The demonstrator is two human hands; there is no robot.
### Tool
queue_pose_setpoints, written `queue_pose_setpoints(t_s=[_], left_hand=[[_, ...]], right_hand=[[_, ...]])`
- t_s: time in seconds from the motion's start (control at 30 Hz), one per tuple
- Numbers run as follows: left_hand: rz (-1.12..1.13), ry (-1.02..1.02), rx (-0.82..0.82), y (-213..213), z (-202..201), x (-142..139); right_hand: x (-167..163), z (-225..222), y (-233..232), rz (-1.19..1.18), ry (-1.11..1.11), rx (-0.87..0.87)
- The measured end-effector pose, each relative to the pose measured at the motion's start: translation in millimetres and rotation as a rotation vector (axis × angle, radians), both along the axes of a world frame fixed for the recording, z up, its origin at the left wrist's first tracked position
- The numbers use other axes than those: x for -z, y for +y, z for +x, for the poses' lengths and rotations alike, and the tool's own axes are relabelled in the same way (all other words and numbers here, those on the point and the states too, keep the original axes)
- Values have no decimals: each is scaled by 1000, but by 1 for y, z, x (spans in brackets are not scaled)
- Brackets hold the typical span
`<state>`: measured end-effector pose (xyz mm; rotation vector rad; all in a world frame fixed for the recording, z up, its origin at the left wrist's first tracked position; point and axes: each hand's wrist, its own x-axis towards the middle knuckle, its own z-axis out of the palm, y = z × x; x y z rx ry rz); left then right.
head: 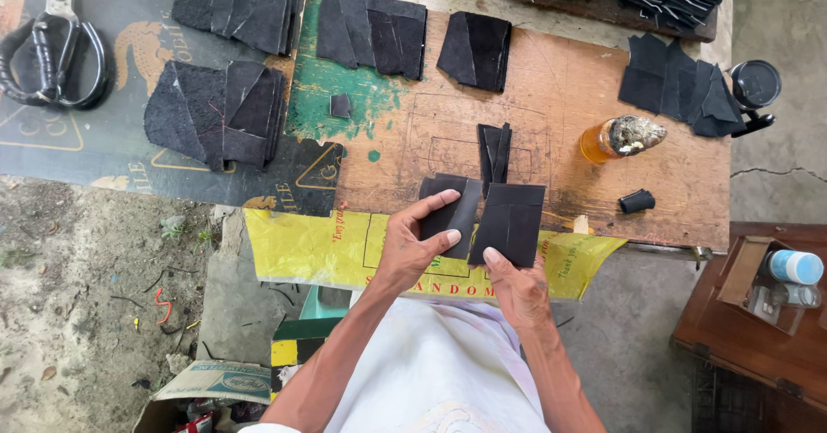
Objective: The person aligns and folds several small black leather pieces on a workbench, pressing the edges together to form a layered assembly. The person repeatedly adjusts the alignment and folds the pieces into a compact stack.
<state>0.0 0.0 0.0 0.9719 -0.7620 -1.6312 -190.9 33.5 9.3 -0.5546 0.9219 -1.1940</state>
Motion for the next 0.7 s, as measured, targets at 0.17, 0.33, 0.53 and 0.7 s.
queue_pose_setpoints(t_s=[0.17, 0.33, 0.53, 0.7], left_hand=[[-36, -27, 33, 0, 5, -3], [-20, -21, 37, -1, 6, -4], [-31, -31, 14, 1, 4, -5], [-42, -85, -55, -3, 7, -7]], right_hand=[[-7, 3, -3, 44, -32, 2], [-10, 6, -6, 68, -38, 10], [-9, 3, -5, 60, -99, 44], [-9, -9, -10, -3, 97, -39]])
